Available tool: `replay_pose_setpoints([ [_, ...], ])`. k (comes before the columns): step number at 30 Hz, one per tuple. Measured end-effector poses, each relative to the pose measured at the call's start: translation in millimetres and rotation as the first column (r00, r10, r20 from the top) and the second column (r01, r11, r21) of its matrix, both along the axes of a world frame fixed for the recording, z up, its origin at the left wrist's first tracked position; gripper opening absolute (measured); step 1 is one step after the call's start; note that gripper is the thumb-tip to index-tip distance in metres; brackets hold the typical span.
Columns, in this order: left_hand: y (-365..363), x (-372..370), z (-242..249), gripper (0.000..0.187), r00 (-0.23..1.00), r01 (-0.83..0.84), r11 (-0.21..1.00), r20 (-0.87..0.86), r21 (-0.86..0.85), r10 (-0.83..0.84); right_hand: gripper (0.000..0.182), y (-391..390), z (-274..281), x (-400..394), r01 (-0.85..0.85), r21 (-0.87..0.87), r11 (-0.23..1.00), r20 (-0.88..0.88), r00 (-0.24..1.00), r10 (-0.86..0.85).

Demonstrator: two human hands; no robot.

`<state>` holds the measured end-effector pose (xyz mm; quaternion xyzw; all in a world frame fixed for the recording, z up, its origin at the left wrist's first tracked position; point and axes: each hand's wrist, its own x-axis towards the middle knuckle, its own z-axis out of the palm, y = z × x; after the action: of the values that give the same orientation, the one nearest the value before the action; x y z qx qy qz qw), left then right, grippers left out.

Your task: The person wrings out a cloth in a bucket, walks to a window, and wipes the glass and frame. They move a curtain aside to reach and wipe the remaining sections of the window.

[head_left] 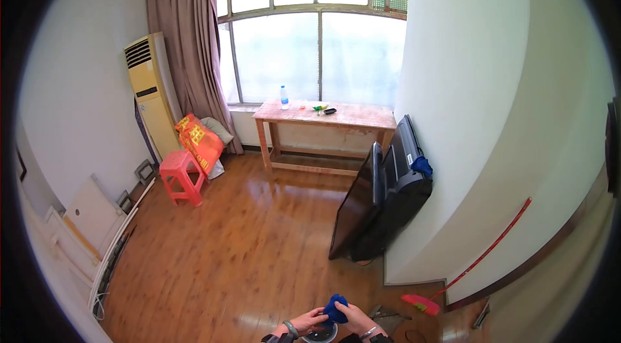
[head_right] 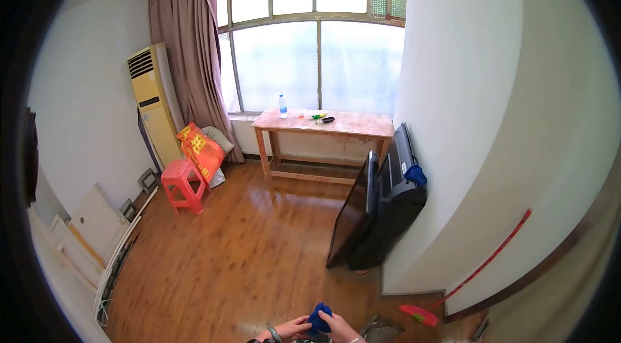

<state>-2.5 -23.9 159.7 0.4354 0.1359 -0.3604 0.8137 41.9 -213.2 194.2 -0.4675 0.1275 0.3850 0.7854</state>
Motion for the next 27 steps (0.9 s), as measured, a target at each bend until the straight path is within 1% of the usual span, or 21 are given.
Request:
replay_pose_setpoints([
  [1, -2, -3, 0, 0.046, 0.999, 0.003, 1.000, 0.046, 0.020, -0.004, 0.034, -2, -1, 2, 0.005, 0.051, 0.999, -0.033, 0.999, -0.003],
  [3, -3, -11, -10, 0.042, 0.998, -0.043, 0.999, 0.037, -0.014, 0.043, 0.033, -4, 0, 2, 0.010, 0.064, 0.998, -0.040, 0.999, -0.007],
  [5, 1, -17, -22, 0.032, 0.991, -0.129, 0.992, -0.025, 0.002, 0.129, 0.032, -6, -2, 3, 0.009, 0.077, 0.997, -0.048, 0.999, -0.006],
  [6, 5, -21, -18, 0.032, 0.990, -0.141, 0.990, -0.030, 0.003, 0.141, 0.031, -8, -6, 4, 0.038, 0.048, 0.998, -0.032, 0.999, -0.036],
  [7, 11, -28, -10, 0.037, 0.984, -0.157, 0.985, -0.074, 0.074, 0.162, 0.030, -10, -6, 5, 0.068, 0.019, 0.997, -0.014, 0.998, -0.068],
  [8, 17, -33, -6, 0.043, 0.976, -0.166, 0.975, -0.117, 0.145, 0.183, 0.030, -12, -6, 6, 0.060, 0.018, 0.998, -0.019, 0.998, -0.060],
  [9, 23, -41, -12, 0.043, 0.974, -0.171, 0.975, -0.121, 0.144, 0.189, 0.030, -14, -2, 7, 0.051, -0.032, 0.998, -0.010, 0.999, -0.052],
  [10, 28, -52, -21, 0.042, 0.966, -0.249, 0.948, -0.017, 0.198, 0.258, 0.029, -15, 0, 7, 0.044, -0.083, 0.996, -0.002, 0.999, -0.044],
  [11, 32, -60, -30, 0.041, 0.945, -0.328, 0.913, 0.090, 0.243, 0.316, 0.029, -15, -1, 9, 0.041, -0.087, 0.995, -0.005, 0.999, -0.041],
  [12, 35, -62, -31, 0.041, 0.945, -0.328, 0.913, 0.084, 0.241, 0.317, 0.029, -13, -2, 9, 0.020, -0.125, 0.992, 0.015, 1.000, -0.018],
  [14, 43, -64, -32, 0.026, 0.807, -0.561, 0.746, 0.033, 0.359, 0.590, 0.029, -7, 0, 6, -0.001, -0.169, 0.986, 0.030, 1.000, 0.006],
  [15, 50, -66, -33, 0.020, 0.705, -0.651, 0.632, 0.024, 0.420, 0.709, 0.029, 1, 13, 5, 0.041, -0.184, 0.982, 0.050, 0.998, -0.032],
  [16, 61, -67, -46, 0.014, 0.627, -0.718, 0.538, 0.073, 0.442, 0.776, 0.029, 9, 20, 4, 0.080, -0.198, 0.977, 0.072, 0.995, -0.067],
  [17, 73, -69, -53, 0.014, 0.623, -0.721, 0.537, 0.071, 0.437, 0.779, 0.029, 17, 15, 3, 0.077, -0.202, 0.976, 0.076, 0.995, -0.063],
  [19, 95, -71, -54, 0.013, 0.464, -0.807, 0.366, 0.114, 0.464, 0.878, 0.030, 37, 10, 3, 0.087, -0.089, 0.992, 0.122, 0.990, -0.076],
  [20, 107, -70, -55, 0.014, 0.434, -0.824, 0.344, 0.112, 0.450, 0.894, 0.030, 47, 9, 2, 0.087, -0.094, 0.992, 0.130, 0.989, -0.074],
  [23, 134, -68, -23, 0.015, 0.390, -0.866, 0.343, 0.063, 0.364, 0.919, 0.032, 95, 33, -6, 0.055, -0.142, 0.988, 0.153, 0.988, -0.033],
  [24, 144, -68, -21, 0.016, 0.420, -0.850, 0.371, 0.058, 0.374, 0.906, 0.033, 109, 33, -7, 0.068, -0.108, 0.992, 0.177, 0.983, -0.049],
  [25, 153, -69, -18, 0.016, 0.419, -0.854, 0.373, 0.054, 0.362, 0.906, 0.035, 124, 34, -7, 0.080, -0.074, 0.994, 0.199, 0.978, -0.064],
  [26, 160, -72, -13, 0.028, 0.428, -0.853, 0.382, 0.058, 0.356, 0.902, 0.036, 139, 33, -7, 0.071, -0.063, 0.995, 0.216, 0.975, -0.056],
  [27, 169, -73, -8, 0.042, 0.435, -0.852, 0.388, 0.061, 0.351, 0.899, 0.036, 158, 48, -9, 0.067, -0.071, 0.995, 0.224, 0.973, -0.050],
])
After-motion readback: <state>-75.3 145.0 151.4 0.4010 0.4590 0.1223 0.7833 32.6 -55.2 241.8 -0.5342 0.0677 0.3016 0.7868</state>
